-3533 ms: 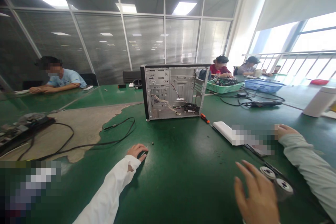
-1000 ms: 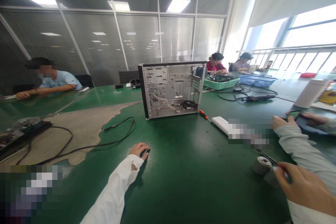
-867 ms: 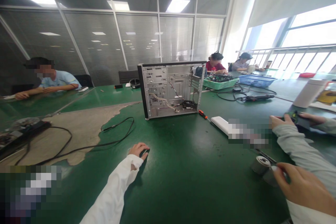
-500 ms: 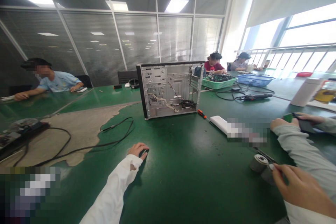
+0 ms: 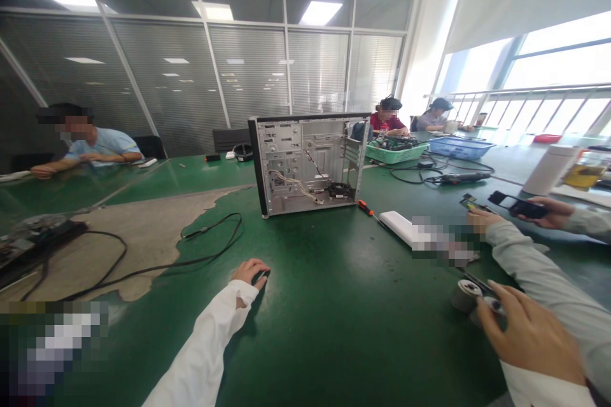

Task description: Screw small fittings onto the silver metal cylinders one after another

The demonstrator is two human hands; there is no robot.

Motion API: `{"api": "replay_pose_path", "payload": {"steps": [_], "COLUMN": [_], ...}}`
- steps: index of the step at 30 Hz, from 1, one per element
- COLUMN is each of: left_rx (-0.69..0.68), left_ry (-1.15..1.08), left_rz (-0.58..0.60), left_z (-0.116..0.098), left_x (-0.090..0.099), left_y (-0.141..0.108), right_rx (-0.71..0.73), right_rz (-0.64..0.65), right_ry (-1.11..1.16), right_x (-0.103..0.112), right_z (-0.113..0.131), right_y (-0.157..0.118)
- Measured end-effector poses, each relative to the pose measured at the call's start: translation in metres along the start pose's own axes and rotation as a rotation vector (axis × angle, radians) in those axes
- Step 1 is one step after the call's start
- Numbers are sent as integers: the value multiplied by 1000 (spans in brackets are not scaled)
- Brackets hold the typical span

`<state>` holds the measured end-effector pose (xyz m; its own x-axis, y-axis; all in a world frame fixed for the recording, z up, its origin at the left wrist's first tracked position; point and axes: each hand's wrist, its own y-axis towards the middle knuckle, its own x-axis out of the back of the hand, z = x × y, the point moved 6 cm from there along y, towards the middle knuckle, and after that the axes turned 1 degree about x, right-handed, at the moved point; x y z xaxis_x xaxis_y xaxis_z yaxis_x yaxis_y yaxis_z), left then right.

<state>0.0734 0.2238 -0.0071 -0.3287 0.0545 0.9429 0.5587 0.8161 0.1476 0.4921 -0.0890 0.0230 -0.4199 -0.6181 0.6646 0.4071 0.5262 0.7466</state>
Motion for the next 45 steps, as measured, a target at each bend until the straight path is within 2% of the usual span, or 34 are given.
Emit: {"api": "replay_pose_path", "payload": {"steps": [2, 5, 10, 14, 17, 21, 24, 27, 29, 32, 36, 39, 41, 45], "left_rx": [6, 1, -12, -21, -20, -4, -13, -27, -33, -52, -62, -59, -34, -16], "left_ry": [2, 8, 16, 9, -1, -8, -10, -15, -23, -41, -76, -127, -162, -202], "left_rz": [4, 4, 5, 16, 28, 37, 18, -8, -20, -50, -110, -144, -158, -178], "left_z": [0, 0, 0, 1, 2, 2, 2, 3, 5, 8, 20, 32, 39, 43], "left_x": [0, 0, -1, -2, -2, -3, -3, -3, -5, -6, -3, 1, 3, 3], "left_y": [0, 0, 0, 1, 1, 1, 2, 2, 3, 3, 3, 3, 1, -2], "right_rx": [15, 78, 93, 71, 70, 77, 145, 273, 342, 496, 612, 637, 635, 577], "right_rz": [89, 274, 373, 486, 524, 453, 422, 296, 316, 412, 516, 543, 527, 500], "right_ry": [-60, -29, 25, 77, 71, -15, 8, 148, 330, 554, 721, 774, 809, 892], "right_x": [-4, -23, -54, -68, -65, -41, -19, 6, 15, 20, 16, 9, 3, -11], "right_z": [8, 9, -9, -17, -15, 5, 47, 116, 168, 248, 331, 374, 393, 411], "right_y": [9, 18, 22, 21, 26, 46, 63, 75, 74, 64, 43, 30, 24, 16]}}
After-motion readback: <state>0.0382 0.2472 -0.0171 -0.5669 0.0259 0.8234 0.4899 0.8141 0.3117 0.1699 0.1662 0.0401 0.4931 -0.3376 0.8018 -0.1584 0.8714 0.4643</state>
